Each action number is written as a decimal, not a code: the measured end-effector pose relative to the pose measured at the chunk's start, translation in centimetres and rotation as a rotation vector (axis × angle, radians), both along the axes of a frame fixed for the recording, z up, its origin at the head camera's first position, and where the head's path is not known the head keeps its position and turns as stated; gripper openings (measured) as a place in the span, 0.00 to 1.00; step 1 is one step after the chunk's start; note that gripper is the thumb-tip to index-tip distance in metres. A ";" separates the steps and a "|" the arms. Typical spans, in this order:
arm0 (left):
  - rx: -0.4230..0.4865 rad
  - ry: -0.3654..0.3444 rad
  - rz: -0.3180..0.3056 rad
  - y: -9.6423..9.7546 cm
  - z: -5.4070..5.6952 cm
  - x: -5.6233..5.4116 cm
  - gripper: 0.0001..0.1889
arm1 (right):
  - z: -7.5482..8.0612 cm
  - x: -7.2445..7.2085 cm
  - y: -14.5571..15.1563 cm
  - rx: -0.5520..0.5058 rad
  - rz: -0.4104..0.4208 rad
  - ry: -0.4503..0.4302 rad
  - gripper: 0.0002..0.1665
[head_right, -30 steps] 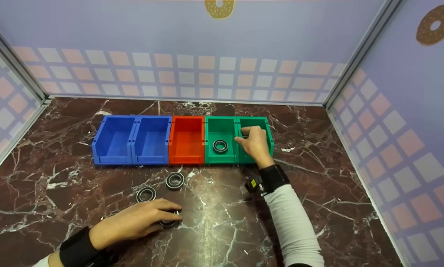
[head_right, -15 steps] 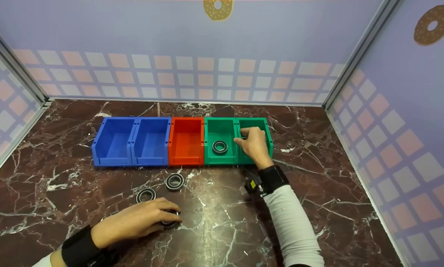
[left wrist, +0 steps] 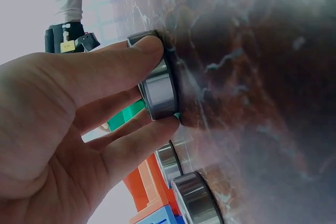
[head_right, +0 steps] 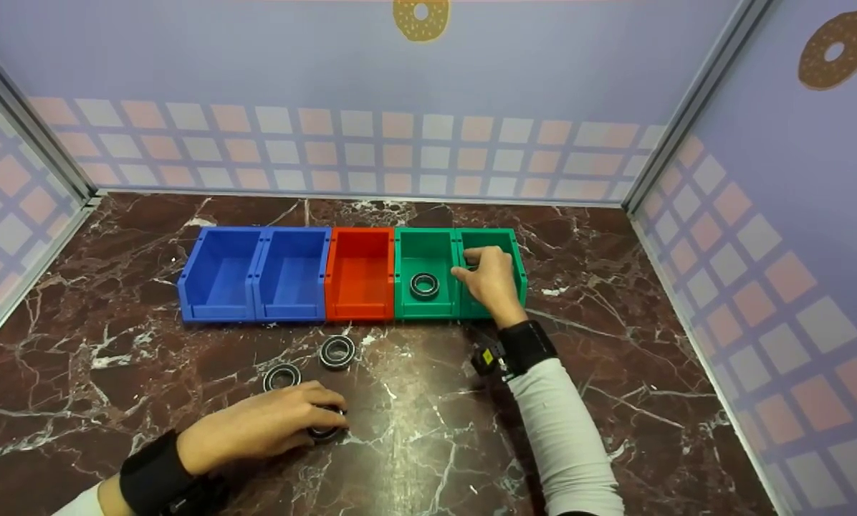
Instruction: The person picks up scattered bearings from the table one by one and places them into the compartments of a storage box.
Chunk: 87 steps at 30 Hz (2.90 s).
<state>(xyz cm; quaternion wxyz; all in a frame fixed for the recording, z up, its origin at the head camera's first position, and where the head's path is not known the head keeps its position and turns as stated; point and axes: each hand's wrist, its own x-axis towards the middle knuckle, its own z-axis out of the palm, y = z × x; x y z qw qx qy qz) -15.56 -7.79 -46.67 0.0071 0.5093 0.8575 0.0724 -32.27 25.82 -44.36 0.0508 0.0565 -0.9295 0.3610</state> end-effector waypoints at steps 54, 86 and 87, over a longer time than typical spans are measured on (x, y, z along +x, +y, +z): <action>0.027 0.037 -0.055 0.4 3.4 -4.4 0.22 | 0.2 -0.1 -0.2 0.021 -0.027 -0.020 0.28; 0.132 0.178 -0.068 -0.6 4.6 -7.7 0.26 | 0.1 0.1 -0.2 0.019 -0.001 0.006 0.27; 0.133 0.173 -0.064 -0.5 4.7 -7.8 0.26 | 0.1 0.1 -0.2 0.021 -0.001 0.008 0.27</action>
